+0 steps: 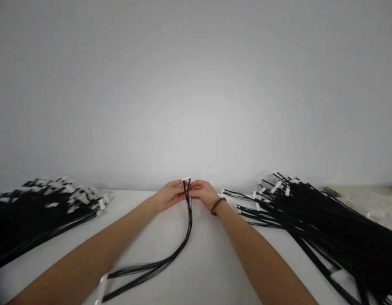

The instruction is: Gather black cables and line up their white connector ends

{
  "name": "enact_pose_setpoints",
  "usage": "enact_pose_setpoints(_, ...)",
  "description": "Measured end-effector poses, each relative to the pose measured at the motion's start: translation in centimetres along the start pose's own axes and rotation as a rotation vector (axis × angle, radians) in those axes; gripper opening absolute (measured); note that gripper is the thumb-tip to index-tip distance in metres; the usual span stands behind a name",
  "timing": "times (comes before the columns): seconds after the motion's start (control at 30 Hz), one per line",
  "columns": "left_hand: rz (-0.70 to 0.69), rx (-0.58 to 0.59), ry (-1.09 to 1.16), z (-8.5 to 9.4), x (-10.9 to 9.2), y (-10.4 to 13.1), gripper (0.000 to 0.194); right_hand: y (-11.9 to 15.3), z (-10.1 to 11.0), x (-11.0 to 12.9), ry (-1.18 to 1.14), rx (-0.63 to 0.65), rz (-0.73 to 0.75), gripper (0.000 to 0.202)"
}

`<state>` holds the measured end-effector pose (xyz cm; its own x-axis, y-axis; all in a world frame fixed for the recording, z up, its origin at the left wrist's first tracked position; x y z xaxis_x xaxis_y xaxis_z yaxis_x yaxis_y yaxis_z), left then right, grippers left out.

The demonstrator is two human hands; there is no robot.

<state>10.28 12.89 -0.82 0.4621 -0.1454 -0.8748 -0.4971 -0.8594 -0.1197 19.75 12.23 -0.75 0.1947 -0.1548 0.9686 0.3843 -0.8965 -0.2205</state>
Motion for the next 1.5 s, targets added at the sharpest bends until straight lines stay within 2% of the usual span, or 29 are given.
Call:
enact_pose_setpoints(0.2, 0.007, 0.005, -0.061, 0.4, 0.3, -0.3, 0.015, 0.6, -0.7, 0.0, 0.092, 0.083, -0.096, 0.034)
enact_pose_setpoints(0.3, 0.003, 0.03, -0.081, 0.2, 0.3, -0.3, 0.013, 0.6, -0.8, -0.1, 0.128, 0.099, -0.142, 0.028)
enact_pose_setpoints(0.4, 0.006, 0.042, -0.057, -0.1, -0.1, 0.0, 0.012, 0.4, -0.9, 0.0, 0.071, 0.134, -0.128, 0.019)
enact_pose_setpoints(0.53, 0.088, 0.081, 0.007, -0.6, -0.5, 0.5, 0.022, 0.3, -1.1, 0.0, 0.021, 0.166, -0.12, 0.013)
enact_pose_setpoints(0.6, 0.109, 0.064, 0.034, -0.7, -0.9, 0.4, 0.02, 0.4, -1.2, 0.1, 0.035, 0.165, -0.123, 0.015)
enact_pose_setpoints(0.67, 0.085, -0.003, 0.0, -0.4, -1.4, 0.1, 0.017, 0.6, -1.4, 0.3, 0.065, 0.171, -0.13, 0.016)
enact_pose_setpoints(0.83, -0.027, -0.146, -0.117, 0.4, -4.3, -0.4, 0.021, 1.2, -1.8, 0.5, 0.13, 0.252, -0.175, 0.016)
enact_pose_setpoints(1.1, -0.241, -0.26, -0.05, 2.3, -10.9, 0.9, 0.015, 1.8, -3.4, 0.3, 0.257, 0.486, -0.232, 0.014)
enact_pose_setpoints(1.2, -0.317, -0.322, 0.046, 3.8, -12.9, 1.6, 0.012, 2.1, -3.8, 0.4, 0.305, 0.541, -0.238, 0.015)
enact_pose_setpoints(1.33, -0.441, -0.429, 0.253, 6.6, -15.5, 3.0, 0.015, 2.3, -4.2, 0.4, 0.349, 0.576, -0.232, 0.014)
enact_pose_setpoints(1.43, -0.519, -0.532, 0.328, 8.4, -16.8, 4.2, 0.019, 2.1, -4.8, 0.3, 0.305, 0.569, -0.239, 0.013)
enact_pose_setpoints(1.5, -0.534, -0.562, 0.335, 8.9, -17.1, 4.6, 0.02, 2.1, -5.4, 0.2, 0.3, 0.579, -0.242, 0.013)
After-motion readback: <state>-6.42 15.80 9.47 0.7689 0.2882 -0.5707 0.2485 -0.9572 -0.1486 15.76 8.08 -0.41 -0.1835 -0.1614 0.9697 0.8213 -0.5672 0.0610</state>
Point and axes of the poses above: each hand's wrist, its own y-axis away from the middle knuckle, its own z-axis out of the back of the hand, x = y × z, the point moved 6 cm from there along -y, towards the middle knuckle, and after that the axes turned 6 degrees about y, right-handed, at the moved point
